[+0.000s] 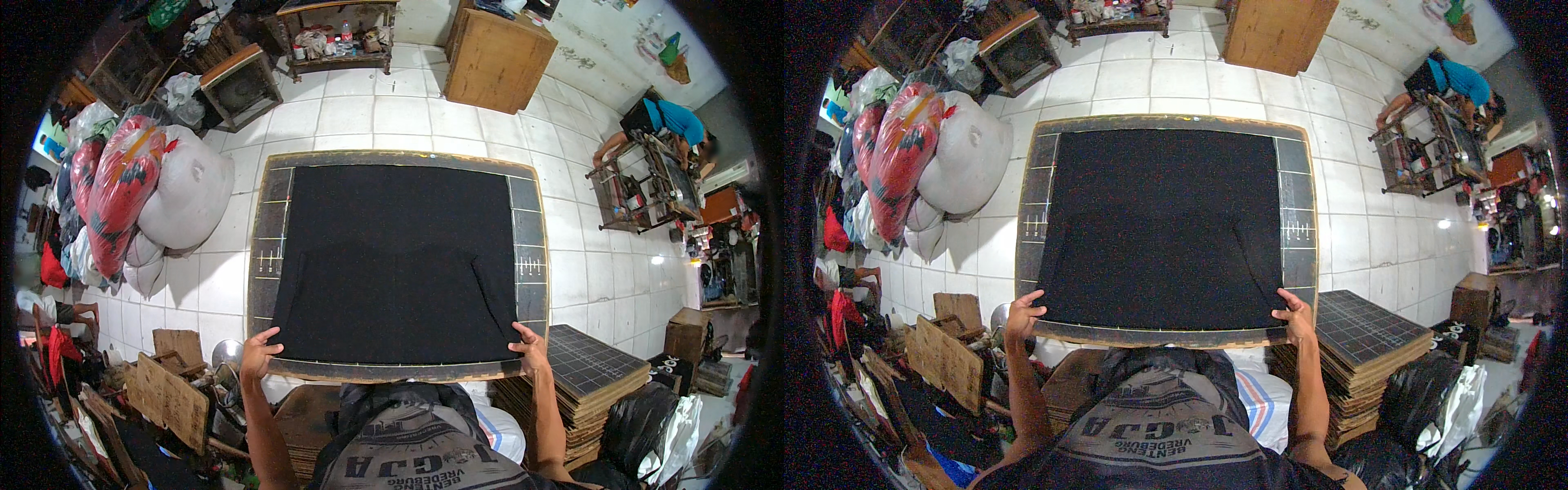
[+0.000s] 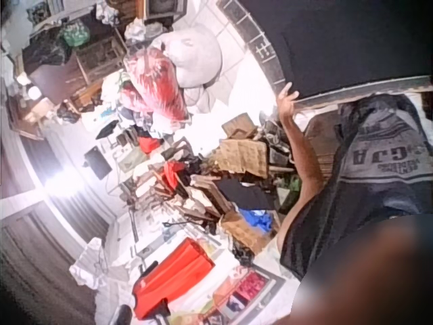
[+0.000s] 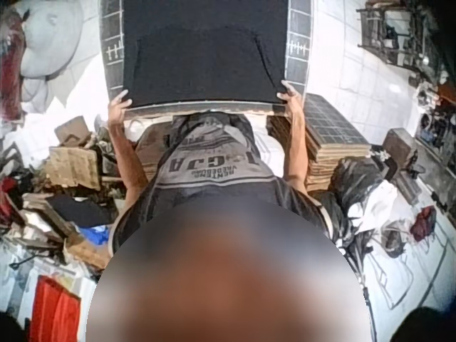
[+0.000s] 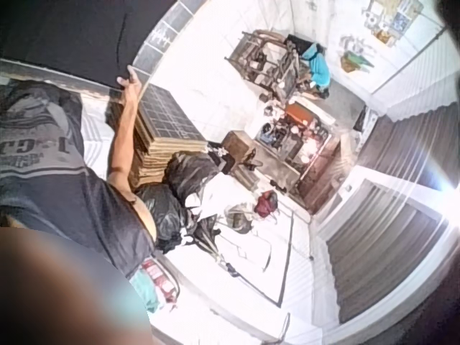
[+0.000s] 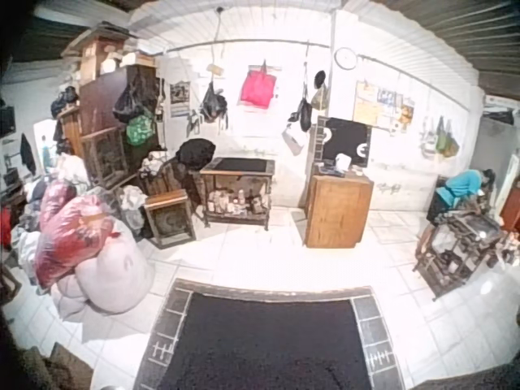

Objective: The person aligns a black fabric piece on a gridded cutting board, then uses scissors to trim the edges along the grid lines. After cutting, the person folds the fabric and places it on the board.

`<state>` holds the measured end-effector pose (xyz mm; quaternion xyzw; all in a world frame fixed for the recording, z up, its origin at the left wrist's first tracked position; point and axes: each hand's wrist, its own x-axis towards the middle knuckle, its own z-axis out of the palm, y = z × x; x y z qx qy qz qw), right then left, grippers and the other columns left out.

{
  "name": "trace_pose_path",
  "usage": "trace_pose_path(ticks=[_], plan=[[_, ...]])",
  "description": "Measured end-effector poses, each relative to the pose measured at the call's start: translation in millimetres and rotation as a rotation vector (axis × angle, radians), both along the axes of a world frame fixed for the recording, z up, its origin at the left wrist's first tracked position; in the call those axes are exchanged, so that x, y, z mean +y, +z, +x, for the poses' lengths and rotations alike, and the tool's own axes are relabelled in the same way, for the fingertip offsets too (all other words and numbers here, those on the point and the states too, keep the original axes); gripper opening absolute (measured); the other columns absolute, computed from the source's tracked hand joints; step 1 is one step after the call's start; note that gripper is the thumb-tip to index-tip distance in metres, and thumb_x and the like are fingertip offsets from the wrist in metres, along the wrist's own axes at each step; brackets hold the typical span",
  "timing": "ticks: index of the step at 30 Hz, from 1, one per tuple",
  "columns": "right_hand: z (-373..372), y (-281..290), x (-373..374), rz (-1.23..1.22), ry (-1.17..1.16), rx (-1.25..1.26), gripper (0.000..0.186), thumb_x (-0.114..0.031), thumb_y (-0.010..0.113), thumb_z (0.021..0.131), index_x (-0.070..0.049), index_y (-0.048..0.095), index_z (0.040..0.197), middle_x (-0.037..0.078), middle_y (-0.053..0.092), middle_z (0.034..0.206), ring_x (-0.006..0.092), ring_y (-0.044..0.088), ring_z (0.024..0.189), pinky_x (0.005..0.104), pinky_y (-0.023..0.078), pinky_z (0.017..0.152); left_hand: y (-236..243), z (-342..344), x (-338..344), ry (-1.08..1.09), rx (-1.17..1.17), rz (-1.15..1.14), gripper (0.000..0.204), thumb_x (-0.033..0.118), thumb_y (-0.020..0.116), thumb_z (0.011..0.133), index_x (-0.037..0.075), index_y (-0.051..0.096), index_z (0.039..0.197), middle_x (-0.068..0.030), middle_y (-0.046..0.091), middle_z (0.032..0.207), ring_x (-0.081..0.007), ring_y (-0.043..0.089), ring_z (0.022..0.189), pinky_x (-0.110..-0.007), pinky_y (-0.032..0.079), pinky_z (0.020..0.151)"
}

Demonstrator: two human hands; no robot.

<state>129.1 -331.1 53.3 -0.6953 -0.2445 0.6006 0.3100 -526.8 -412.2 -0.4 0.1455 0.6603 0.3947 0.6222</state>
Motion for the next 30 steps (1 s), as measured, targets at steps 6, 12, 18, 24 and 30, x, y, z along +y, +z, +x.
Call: trace_pose_path(ticks=[6,12,18,24,30], plan=[[1.1,-14.3,1.1,0.053,0.023,-0.027,0.072,0.02,0.067,0.069,0.001,0.056,0.138,0.013,0.057,0.14,0.0229,0.052,0.129,0.0341,0.035,0.112,9.6,6.7,2.1,-0.039,0.068,-0.017,0.061,-0.014,0.068,0.078,-0.009,0.053,0.137,-0.021,0.053,0.14,-0.0247,0.057,0.121,-0.032,0.046,0.099],[4.9,-12.6,-0.4,0.079,0.032,-0.027,0.072,0.021,0.065,0.069,0.003,0.056,0.137,0.014,0.057,0.14,0.0248,0.048,0.136,0.0326,0.038,0.109,16.2,11.0,3.9,-0.094,0.165,-0.068,0.06,-0.01,0.074,0.074,-0.001,0.062,0.132,-0.0149,0.063,0.129,-0.0197,0.062,0.106,-0.03,0.049,0.089],[6.6,-14.4,0.7,0.079,0.03,-0.032,0.072,0.021,0.066,0.067,0.004,0.056,0.137,0.014,0.057,0.14,0.0247,0.049,0.134,0.0336,0.037,0.11,-2.1,4.6,1.3,-0.115,0.209,-0.079,0.06,-0.007,0.078,0.07,0.001,0.066,0.128,-0.0127,0.066,0.126,-0.0193,0.062,0.108,-0.031,0.047,0.092],[10.7,-18.7,-0.3,0.09,0.069,-0.075,0.072,0.021,0.067,0.066,0.004,0.057,0.136,0.011,0.061,0.133,0.0204,0.056,0.123,0.0317,0.045,0.102,-4.6,6.1,4.6,-0.155,0.219,-0.037,0.059,-0.004,0.08,0.069,0.002,0.068,0.126,-0.0148,0.066,0.128,-0.0242,0.061,0.117,-0.034,0.042,0.103],[7.0,-18.2,-0.4,0.134,0.065,-0.065,0.071,0.021,0.065,0.066,0.005,0.058,0.135,0.012,0.064,0.129,0.0217,0.062,0.113,0.0311,0.049,0.097,18.0,16.8,10.2,-0.213,0.321,-0.087,0.055,-0.008,0.079,0.07,0.002,0.069,0.124,-0.0127,0.068,0.123,-0.0205,0.063,0.11,-0.031,0.049,0.093]])
